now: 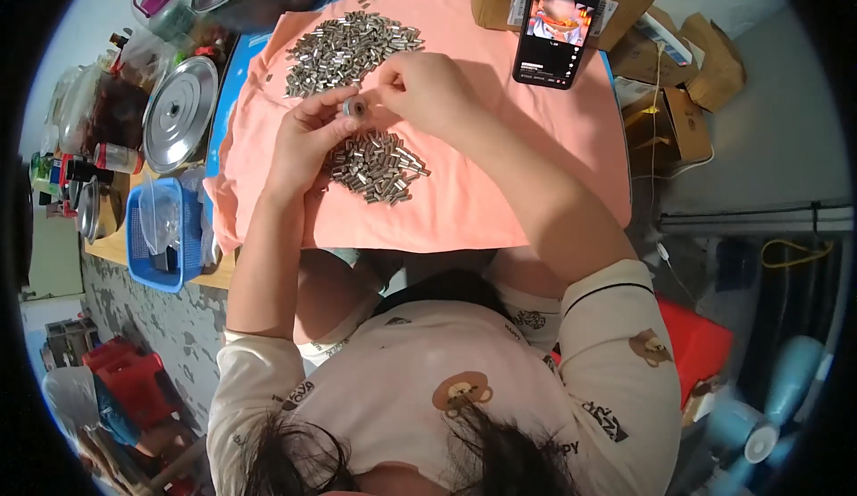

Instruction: Sorting small metal hardware components into a container.

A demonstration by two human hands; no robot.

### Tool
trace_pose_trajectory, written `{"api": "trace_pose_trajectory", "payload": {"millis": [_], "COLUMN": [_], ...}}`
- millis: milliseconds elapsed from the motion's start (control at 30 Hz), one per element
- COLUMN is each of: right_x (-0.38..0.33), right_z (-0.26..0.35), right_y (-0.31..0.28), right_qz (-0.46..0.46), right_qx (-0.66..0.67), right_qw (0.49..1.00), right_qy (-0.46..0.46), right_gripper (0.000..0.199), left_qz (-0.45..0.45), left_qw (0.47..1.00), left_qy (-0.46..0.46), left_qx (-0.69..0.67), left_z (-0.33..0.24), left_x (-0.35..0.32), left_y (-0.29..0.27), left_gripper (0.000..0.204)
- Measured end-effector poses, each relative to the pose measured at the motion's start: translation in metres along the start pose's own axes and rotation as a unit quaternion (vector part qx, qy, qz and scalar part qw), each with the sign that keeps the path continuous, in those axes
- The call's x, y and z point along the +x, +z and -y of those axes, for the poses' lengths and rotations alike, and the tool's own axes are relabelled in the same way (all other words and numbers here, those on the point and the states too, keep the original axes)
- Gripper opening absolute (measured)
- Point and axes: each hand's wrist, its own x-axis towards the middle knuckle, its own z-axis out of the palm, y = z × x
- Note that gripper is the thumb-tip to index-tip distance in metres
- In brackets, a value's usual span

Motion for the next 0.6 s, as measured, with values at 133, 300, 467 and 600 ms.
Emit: {"api": "trace_pose_trajectory", "payload": {"millis": [133, 300, 467, 600], "right_x": [-0.009, -0.011, -0.014, -0.014], "right_z": [0.002, 0.014, 0.021, 0.024], "right_y": [0.002, -0.001, -0.002, 0.0], "right_qz": [0.045, 0.034, -0.056, -0.059], "right_qx": [0.38, 0.291, 0.105, 0.147], "right_qw": [0.922, 0.956, 0.99, 0.985], "right_qy": [0.054, 0.03, -0.082, -0.061], "right_gripper": [0.004, 0.005, 0.007, 0.007], "left_qz": [-0.001, -0.001, -0.014, -0.027], "left_qw": [1.0, 1.0, 0.999, 0.999], "left_qy": [-0.005, -0.009, -0.008, -0.006], "left_qx": [-0.024, -0.012, 0.035, 0.02], "left_z": [-0.002, 0.001, 0.001, 0.0], "left_x": [0.001, 0.0, 0.0, -0.001], "left_y": [0.004, -0.001, 0.003, 0.003], "left_gripper": [0.032, 0.032, 0.032, 0.032]}}
